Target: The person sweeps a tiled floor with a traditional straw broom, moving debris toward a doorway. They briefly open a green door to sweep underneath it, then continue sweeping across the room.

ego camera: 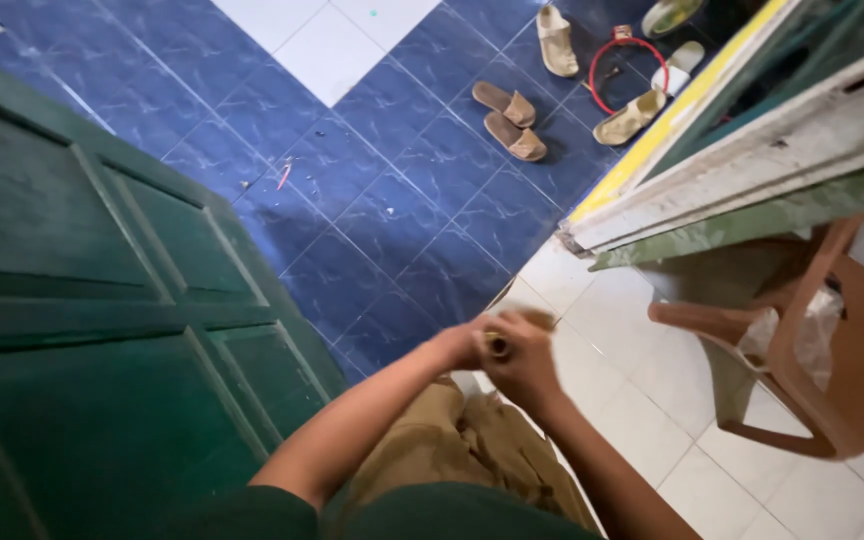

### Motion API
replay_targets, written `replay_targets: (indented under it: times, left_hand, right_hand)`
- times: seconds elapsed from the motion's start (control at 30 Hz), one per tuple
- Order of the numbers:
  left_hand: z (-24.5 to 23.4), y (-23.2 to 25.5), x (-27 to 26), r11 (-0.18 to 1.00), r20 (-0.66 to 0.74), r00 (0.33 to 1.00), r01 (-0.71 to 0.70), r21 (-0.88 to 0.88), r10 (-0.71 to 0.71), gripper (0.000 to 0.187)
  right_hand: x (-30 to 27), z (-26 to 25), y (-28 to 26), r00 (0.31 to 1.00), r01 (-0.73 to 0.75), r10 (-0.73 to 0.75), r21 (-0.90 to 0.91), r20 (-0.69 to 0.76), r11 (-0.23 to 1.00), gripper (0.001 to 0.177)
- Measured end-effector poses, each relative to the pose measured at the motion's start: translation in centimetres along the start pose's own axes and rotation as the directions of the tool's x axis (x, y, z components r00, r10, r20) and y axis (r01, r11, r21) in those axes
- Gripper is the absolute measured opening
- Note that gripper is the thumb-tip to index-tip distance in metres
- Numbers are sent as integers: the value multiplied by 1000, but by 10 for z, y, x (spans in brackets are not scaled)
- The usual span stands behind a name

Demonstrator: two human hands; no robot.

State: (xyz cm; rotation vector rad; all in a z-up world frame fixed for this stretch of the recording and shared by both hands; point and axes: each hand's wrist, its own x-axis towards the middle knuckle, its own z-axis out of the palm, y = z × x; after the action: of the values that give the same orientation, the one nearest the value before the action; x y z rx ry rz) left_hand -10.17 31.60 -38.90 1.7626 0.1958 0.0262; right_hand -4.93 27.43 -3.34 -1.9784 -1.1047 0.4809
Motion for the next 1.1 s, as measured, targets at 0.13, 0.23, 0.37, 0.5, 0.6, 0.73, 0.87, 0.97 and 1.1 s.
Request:
replay_targets:
  times: [0.13, 0.23, 0.37, 0.5, 0.6, 0.73, 0.87, 0.97, 1.1]
  left_hand:
    - [-111, -5, -28, 991, 159, 984, 57, 123, -77, 20]
    - [-154, -27, -21, 952, -6, 975, 220, 214, -224, 22]
    - [-199, -22, -1, 791, -186, 977, 194, 580, -103, 34]
    - [-221, 157, -1, 730, -309, 947, 149, 667, 89, 34]
    - [-223, 286, 5, 887, -409, 884, -16, 461, 228, 24]
    - [-171, 341, 8, 956, -526, 833, -12, 292, 171, 15]
    - [-141, 318, 9, 953, -753, 658, 241, 186, -20, 26]
    - [-122, 248, -7, 969, -893, 433, 248, -17, -126, 23]
    - [-94, 199, -50, 864, -878, 190, 355, -356, -440, 5]
  right_hand:
    - [11, 73, 27, 998, 17, -21, 69, 53, 997, 14]
    - [34, 102, 38, 997, 26, -38, 188, 61, 982, 18]
    - [72, 84, 37, 993, 77, -105, 363, 58, 929, 18]
    - [103, -12, -22, 967, 154, -214, 353, 138, 923, 19]
    - [124, -100, -83, 938, 192, -285, 388, 197, 901, 14]
    - [160, -174, -132, 851, 149, -315, 382, 420, 912, 10]
    - [210, -145, -100, 667, -199, -290, 539, 686, 818, 11]
    - [220, -76, -94, 438, -256, -273, 410, 856, 875, 10]
    - [201, 23, -38, 166, -153, -312, 337, 935, 929, 15]
